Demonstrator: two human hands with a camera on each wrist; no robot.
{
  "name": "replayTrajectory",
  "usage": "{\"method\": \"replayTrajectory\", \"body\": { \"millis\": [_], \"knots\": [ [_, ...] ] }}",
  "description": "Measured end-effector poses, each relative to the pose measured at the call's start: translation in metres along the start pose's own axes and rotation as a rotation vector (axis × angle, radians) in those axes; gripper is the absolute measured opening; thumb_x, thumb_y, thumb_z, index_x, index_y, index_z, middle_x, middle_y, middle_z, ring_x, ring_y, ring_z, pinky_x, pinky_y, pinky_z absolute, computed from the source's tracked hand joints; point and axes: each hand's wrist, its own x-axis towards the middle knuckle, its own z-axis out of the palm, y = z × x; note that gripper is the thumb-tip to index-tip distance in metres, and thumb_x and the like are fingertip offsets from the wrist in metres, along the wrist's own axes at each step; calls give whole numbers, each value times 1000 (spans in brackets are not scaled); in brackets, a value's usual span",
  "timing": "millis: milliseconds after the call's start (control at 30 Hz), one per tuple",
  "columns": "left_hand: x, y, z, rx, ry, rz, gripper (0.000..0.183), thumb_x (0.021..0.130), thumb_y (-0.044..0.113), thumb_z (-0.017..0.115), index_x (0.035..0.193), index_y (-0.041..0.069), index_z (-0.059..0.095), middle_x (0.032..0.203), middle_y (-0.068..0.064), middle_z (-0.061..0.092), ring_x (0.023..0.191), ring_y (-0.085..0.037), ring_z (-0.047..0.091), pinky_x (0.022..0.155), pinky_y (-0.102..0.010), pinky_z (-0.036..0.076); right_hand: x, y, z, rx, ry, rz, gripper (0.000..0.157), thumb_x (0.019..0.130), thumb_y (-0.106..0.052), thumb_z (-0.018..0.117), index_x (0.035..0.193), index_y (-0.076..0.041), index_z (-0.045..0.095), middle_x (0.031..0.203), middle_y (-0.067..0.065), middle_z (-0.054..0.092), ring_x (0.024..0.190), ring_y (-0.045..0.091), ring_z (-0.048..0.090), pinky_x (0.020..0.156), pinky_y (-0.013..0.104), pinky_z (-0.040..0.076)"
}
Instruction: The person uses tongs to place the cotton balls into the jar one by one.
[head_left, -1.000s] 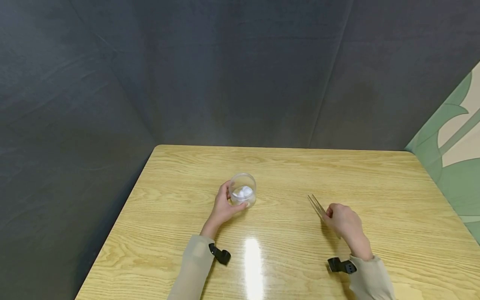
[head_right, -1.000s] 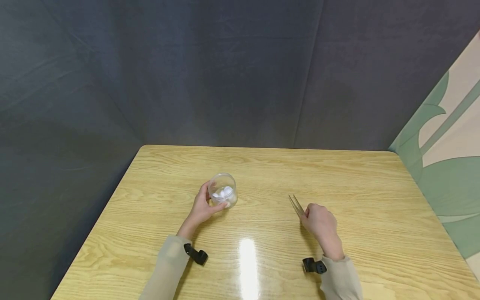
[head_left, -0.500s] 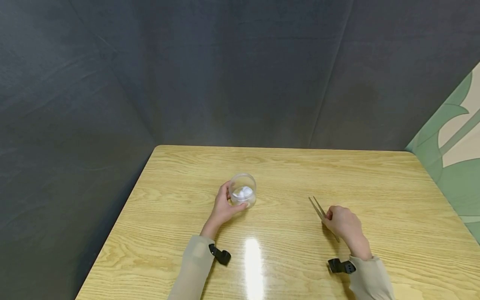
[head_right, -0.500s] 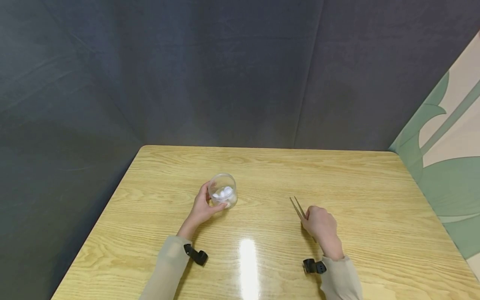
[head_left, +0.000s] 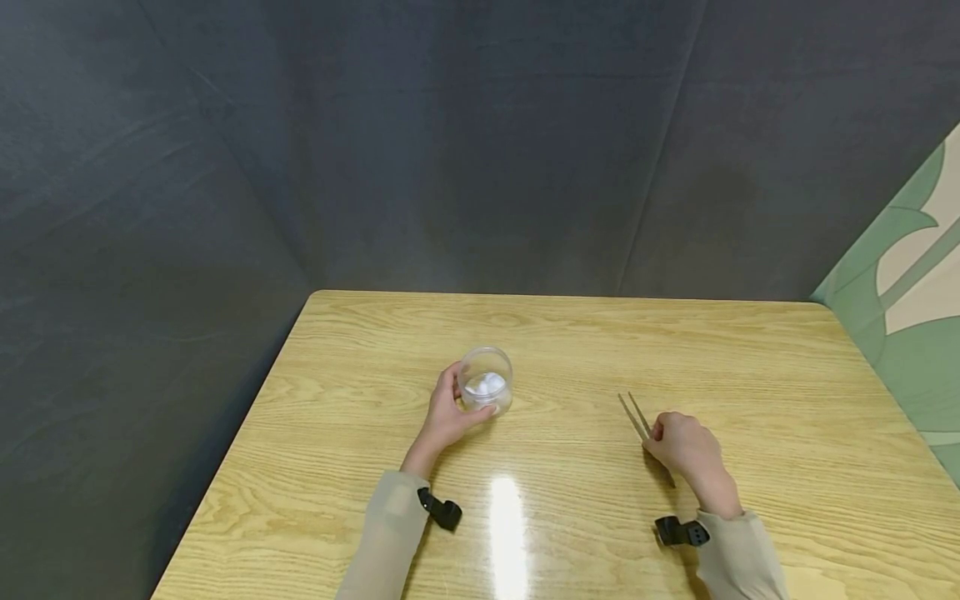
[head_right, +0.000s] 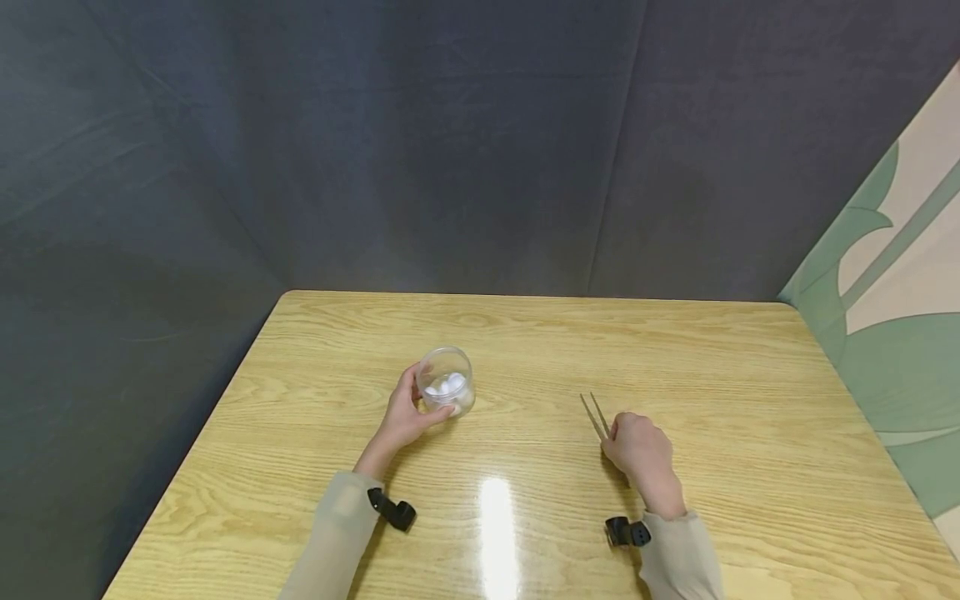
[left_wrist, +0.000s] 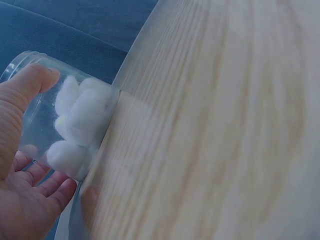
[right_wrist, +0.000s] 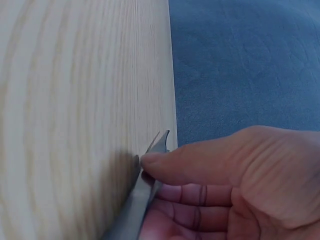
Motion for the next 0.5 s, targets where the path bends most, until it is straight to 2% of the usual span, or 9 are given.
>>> {"method": "replayTrajectory", "body": {
  "millis": [33, 133, 333, 500],
  "knots": [
    [0, 0, 0, 1, -4, -4, 80, 74, 4, 77, 138, -7, 31, 137, -27, 37, 122, -42, 39, 98, -54, 36, 0, 0, 0, -1, -2, 3, 19, 80, -13, 65, 68, -7, 51, 61, 1, 48, 53, 17, 43, 46, 28, 33],
    [4, -18, 2, 5, -2, 5, 82, 74, 7, 78, 140, -2, 31, 138, -23, 37, 122, -40, 39, 98, -53, 36, 0, 0, 0, -8, -9, 7, 20, 80, -13, 65, 67, -8, 50, 61, 1, 48, 53, 17, 43, 46, 28, 33],
    [3, -18, 2, 42, 5, 21, 81, 74, 13, 79, 139, 0, 33, 136, -20, 39, 122, -36, 41, 98, -50, 37, 2, 0, 2, -20, -17, 7, 22, 80, -14, 65, 66, -9, 49, 60, 2, 46, 53, 17, 43, 47, 28, 32],
    [3, -16, -1, 83, -32, 14, 86, 74, 18, 79, 141, 1, 28, 141, -20, 35, 130, -35, 34, 105, -47, 32, 1, -1, 2, -19, -25, 29, 20, 81, -16, 66, 72, -5, 51, 64, 3, 49, 54, 18, 44, 47, 30, 34]
  ]
}}
